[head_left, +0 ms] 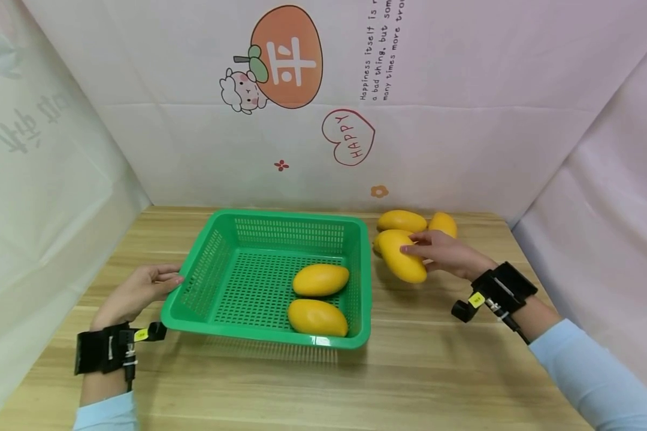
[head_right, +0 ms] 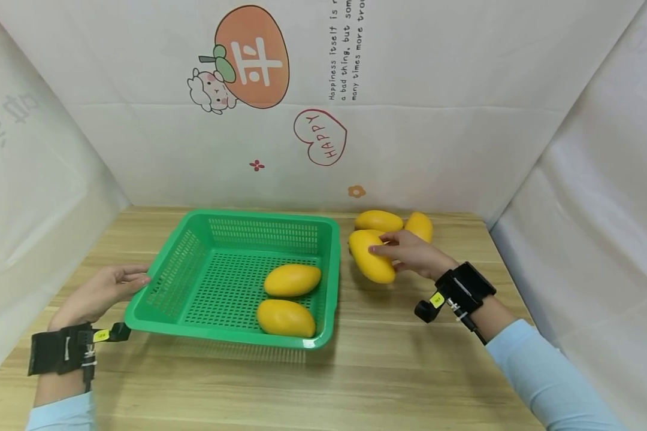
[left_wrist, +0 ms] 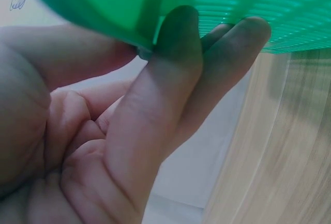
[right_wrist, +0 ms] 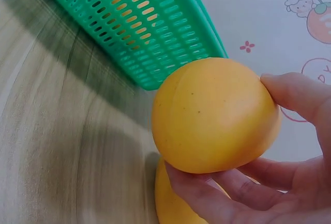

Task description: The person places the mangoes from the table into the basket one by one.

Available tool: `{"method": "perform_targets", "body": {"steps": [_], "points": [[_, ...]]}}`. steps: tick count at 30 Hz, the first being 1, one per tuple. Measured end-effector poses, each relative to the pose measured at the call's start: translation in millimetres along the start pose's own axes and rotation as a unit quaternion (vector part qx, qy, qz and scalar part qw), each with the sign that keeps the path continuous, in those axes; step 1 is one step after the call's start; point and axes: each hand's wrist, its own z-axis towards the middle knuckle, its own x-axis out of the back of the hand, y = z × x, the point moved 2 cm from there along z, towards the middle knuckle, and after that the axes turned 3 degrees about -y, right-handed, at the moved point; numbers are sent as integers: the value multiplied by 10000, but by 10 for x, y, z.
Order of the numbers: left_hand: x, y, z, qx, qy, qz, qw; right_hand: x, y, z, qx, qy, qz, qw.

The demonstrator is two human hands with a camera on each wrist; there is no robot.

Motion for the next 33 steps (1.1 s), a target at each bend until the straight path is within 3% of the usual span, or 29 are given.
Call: {"method": "perform_targets", "body": {"steps": [12, 33], "points": [[-13, 10, -2, 8, 46, 91, 9999, -29, -69, -17, -64, -2, 135, 9999], [-10, 3, -6, 29, 104, 190, 9998, -105, -336, 21, 435, -175, 312, 9984]]}}
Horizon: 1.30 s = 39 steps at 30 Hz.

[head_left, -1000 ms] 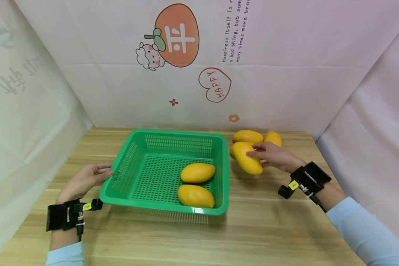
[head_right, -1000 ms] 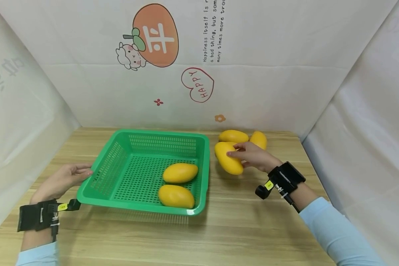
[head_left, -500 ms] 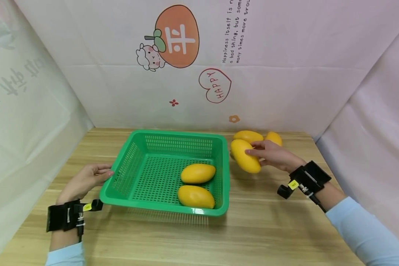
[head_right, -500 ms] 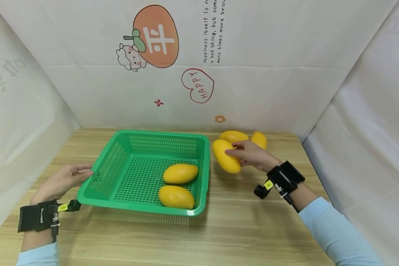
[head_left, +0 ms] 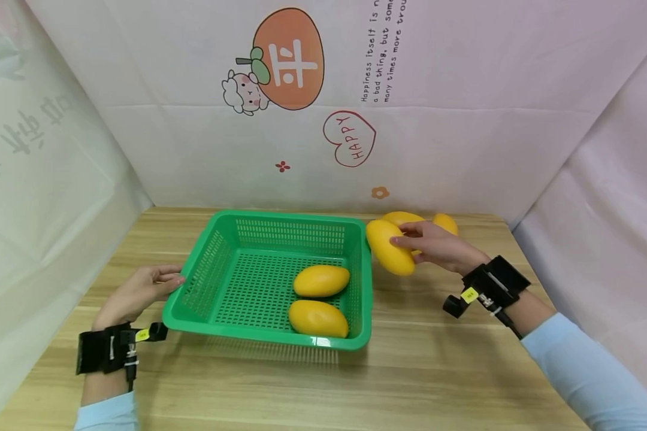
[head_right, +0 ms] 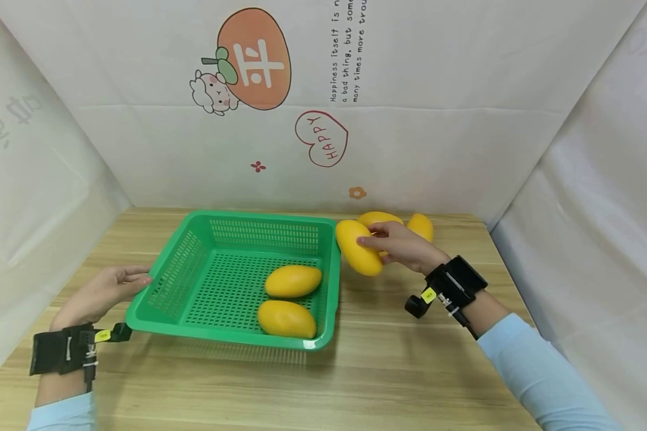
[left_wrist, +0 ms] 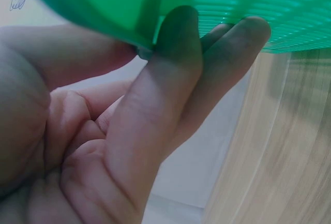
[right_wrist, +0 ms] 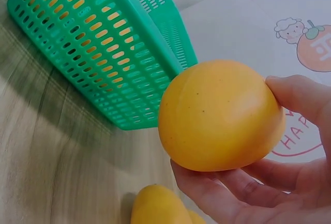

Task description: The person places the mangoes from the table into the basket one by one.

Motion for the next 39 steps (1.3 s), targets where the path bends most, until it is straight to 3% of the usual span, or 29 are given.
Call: {"method": "perform_targets", "body": {"steps": [25, 33, 39], "points": [[1, 0, 3, -35, -11, 15, 10000, -169, -280, 184, 163, -46, -298, 9994], [2, 19, -12, 7, 13, 157, 9999, -232, -353, 307, 62, 104, -841, 9964], [-3, 29, -8, 5, 2, 146, 9999, -337, -480, 401, 290, -104, -915, 9953]]}}
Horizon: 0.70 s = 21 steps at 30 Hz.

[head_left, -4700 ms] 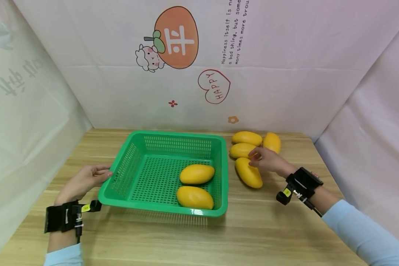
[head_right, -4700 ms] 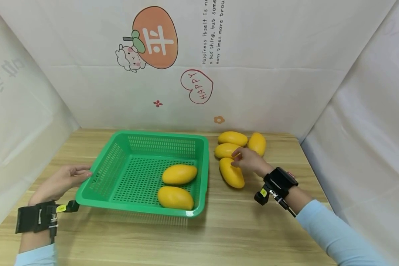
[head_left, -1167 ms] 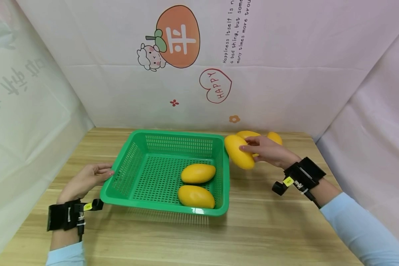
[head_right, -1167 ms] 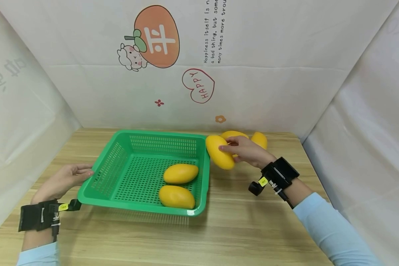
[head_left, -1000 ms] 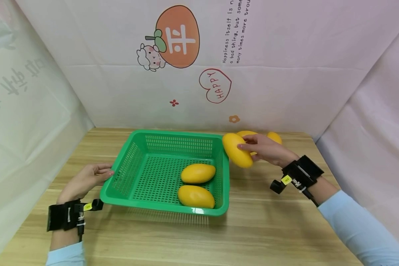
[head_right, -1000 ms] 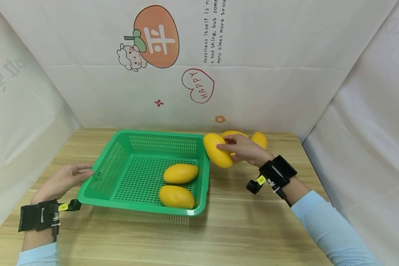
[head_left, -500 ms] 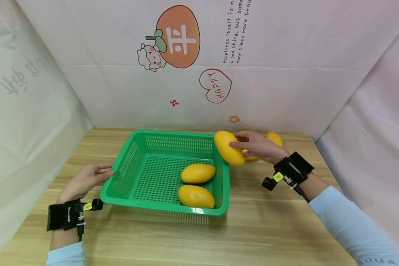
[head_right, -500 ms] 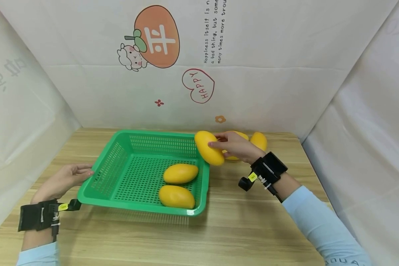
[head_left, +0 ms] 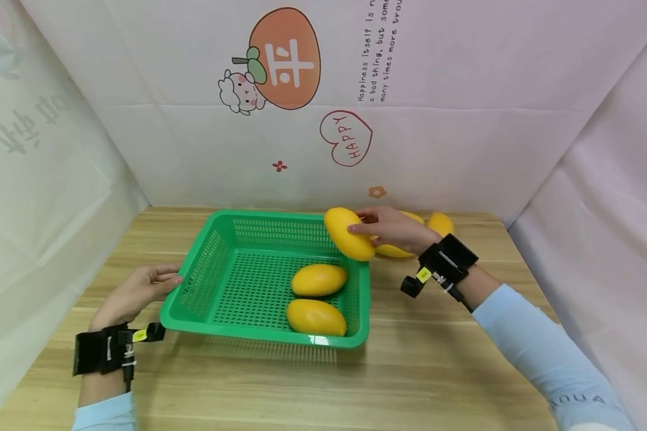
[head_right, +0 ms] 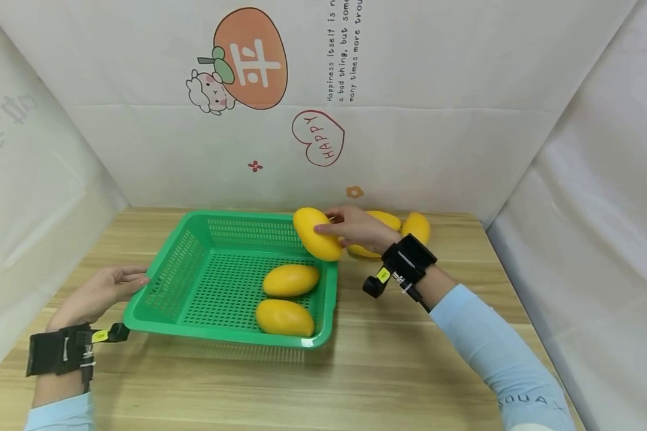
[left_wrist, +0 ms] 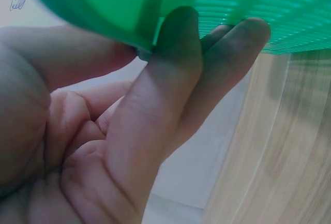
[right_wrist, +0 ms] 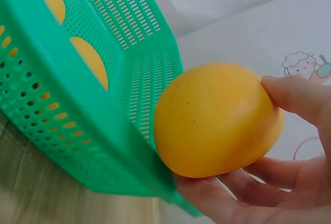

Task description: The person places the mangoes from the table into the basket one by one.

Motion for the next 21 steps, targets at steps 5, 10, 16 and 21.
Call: {"method": "perform_targets", "body": {"steps": [5, 10, 16, 21], "points": [[4, -23, 5, -31, -21, -118, 9999, -74, -134, 131, 210, -190, 45, 9996], [16, -17, 10, -33, -18, -67, 10000, -120, -256, 234, 319, -263, -38, 9991], [17, -29, 3, -52, -48, -191, 9998, -199, -408, 355, 300, -183, -535, 9979], [6, -21, 12, -62, -50, -177, 9998, -261, -416, 490, 352, -134, -876, 9954]]}}
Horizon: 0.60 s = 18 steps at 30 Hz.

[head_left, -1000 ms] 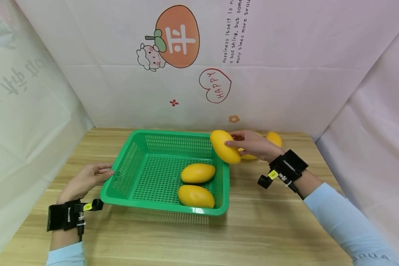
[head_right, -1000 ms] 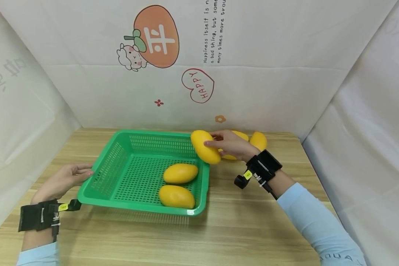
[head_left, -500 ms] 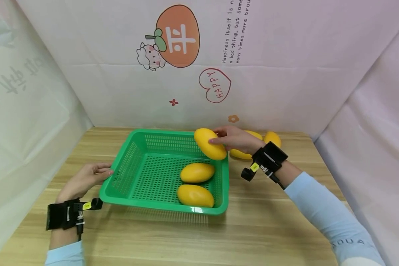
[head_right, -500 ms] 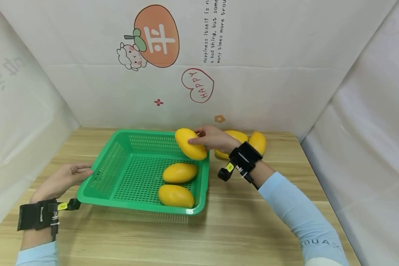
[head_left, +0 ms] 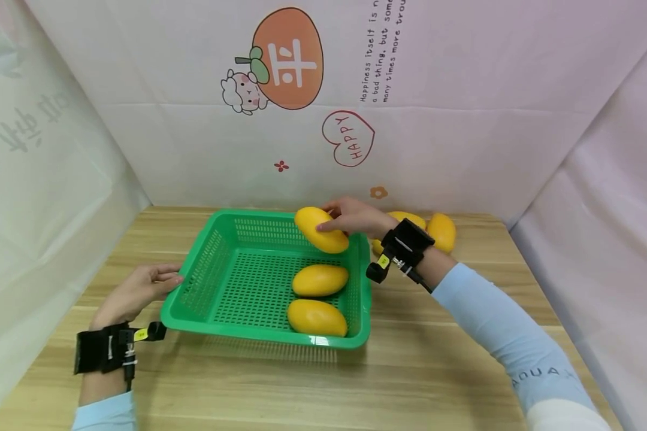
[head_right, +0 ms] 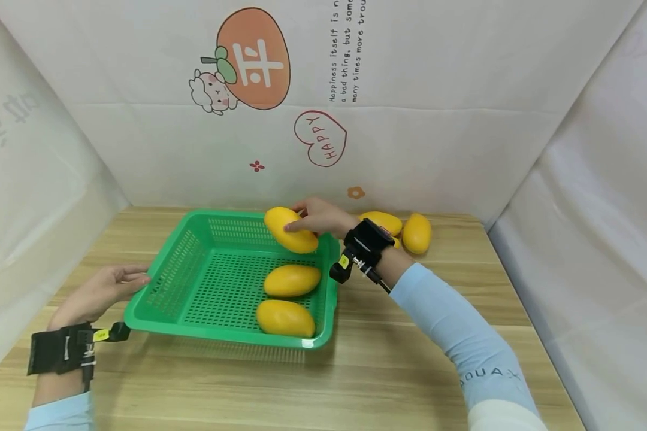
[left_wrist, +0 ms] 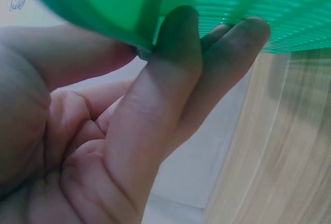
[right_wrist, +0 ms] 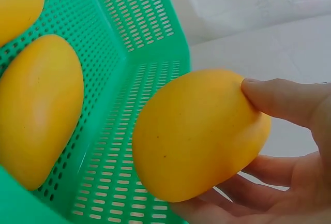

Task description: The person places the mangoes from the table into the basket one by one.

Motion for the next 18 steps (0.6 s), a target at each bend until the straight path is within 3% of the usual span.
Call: {"method": "perform_targets", "body": {"steps": [9, 18], "points": [[6, 0, 29, -4, -35, -19, 10000, -130, 26, 179, -45, -97, -895, 9959], [-2, -10, 21, -22, -36, -139, 9999, -255, 9, 258, -314, -426, -1372, 9891]]}}
